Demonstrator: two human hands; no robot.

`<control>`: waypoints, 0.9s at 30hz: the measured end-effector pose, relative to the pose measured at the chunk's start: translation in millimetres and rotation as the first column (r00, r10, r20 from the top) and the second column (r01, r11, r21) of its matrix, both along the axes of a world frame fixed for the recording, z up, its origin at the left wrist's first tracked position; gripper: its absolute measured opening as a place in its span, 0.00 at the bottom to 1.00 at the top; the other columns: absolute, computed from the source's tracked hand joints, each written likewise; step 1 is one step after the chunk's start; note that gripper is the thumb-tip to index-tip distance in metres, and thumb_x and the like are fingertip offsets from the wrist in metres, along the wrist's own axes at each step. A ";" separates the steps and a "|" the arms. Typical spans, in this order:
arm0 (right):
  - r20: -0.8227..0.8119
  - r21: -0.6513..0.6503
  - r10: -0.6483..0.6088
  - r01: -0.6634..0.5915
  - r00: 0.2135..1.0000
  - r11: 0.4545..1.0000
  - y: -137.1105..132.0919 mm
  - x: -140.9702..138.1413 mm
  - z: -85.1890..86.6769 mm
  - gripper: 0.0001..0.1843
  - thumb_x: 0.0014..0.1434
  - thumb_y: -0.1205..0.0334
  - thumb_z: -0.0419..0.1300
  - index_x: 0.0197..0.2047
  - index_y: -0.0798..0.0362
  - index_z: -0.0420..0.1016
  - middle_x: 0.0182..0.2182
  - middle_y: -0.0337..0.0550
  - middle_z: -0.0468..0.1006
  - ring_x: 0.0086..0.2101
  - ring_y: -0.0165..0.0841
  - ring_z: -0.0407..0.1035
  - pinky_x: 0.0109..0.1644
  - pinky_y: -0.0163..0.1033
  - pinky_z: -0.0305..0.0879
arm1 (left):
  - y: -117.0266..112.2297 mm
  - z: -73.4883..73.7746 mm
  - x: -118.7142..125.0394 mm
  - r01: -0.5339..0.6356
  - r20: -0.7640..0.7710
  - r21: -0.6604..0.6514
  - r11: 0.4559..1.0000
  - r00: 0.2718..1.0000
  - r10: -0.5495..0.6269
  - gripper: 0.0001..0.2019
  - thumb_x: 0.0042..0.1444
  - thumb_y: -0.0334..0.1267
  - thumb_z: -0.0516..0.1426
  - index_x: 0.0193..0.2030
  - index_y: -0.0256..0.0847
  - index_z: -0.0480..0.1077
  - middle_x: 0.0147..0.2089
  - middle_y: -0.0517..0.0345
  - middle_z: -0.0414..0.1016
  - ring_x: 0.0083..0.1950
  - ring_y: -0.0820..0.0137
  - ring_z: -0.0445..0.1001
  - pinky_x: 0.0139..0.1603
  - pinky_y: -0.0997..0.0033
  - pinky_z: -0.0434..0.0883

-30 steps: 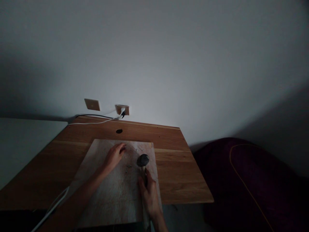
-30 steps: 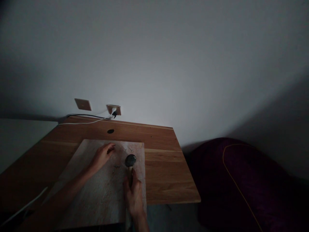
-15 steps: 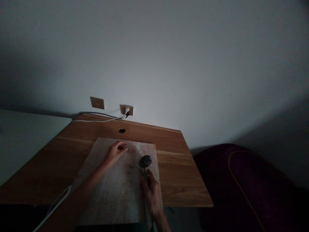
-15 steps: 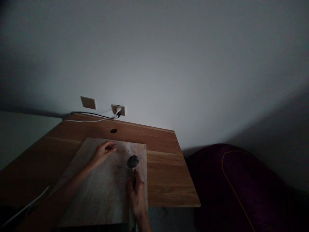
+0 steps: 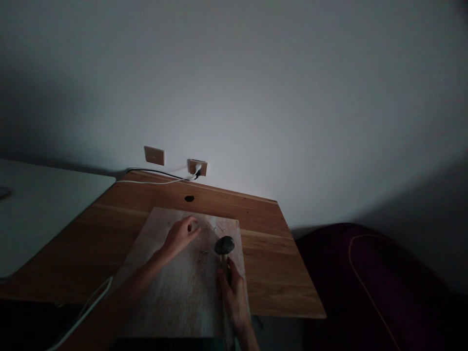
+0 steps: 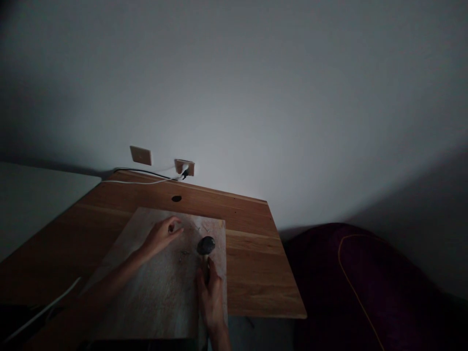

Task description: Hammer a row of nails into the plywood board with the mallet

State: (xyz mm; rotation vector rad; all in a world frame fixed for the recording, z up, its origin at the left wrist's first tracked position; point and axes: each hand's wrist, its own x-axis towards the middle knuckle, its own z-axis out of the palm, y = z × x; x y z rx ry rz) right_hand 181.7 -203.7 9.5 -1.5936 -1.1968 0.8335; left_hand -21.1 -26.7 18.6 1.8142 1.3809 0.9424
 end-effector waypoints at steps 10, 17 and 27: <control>-0.026 -0.015 0.026 -0.026 0.999 1.000 0.4 -1.9 9.6 0.35 0.68 0.39 0.59 0.64 0.59 0.77 0.47 0.55 0.86 0.48 0.46 0.80 0.50 0.43 0.77 | 4.7 -10.9 17.7 -0.055 -0.232 0.119 0.991 0.969 0.081 0.03 0.64 0.37 0.64 0.38 0.41 0.79 0.42 0.54 0.79 0.42 0.64 0.79 0.41 0.69 0.67; -0.010 -0.043 0.024 -0.024 1.000 0.999 1.1 0.5 3.4 0.35 0.67 0.36 0.60 0.62 0.57 0.79 0.36 0.47 0.84 0.36 0.41 0.77 0.40 0.40 0.74 | 8.4 -19.0 13.2 -0.009 -0.199 0.151 0.988 0.979 0.039 0.07 0.65 0.32 0.60 0.35 0.41 0.78 0.38 0.56 0.78 0.39 0.67 0.79 0.43 0.70 0.69; -0.222 -0.061 0.167 -0.184 0.961 0.981 57.5 -19.4 41.4 0.33 0.65 0.40 0.60 0.63 0.56 0.71 0.27 0.35 0.75 0.16 0.25 0.58 0.17 0.31 0.54 | 5.2 -23.5 11.0 -0.046 -0.188 0.131 0.990 0.980 0.070 0.27 0.59 0.40 0.67 0.64 0.42 0.72 0.54 0.51 0.76 0.47 0.61 0.79 0.47 0.64 0.75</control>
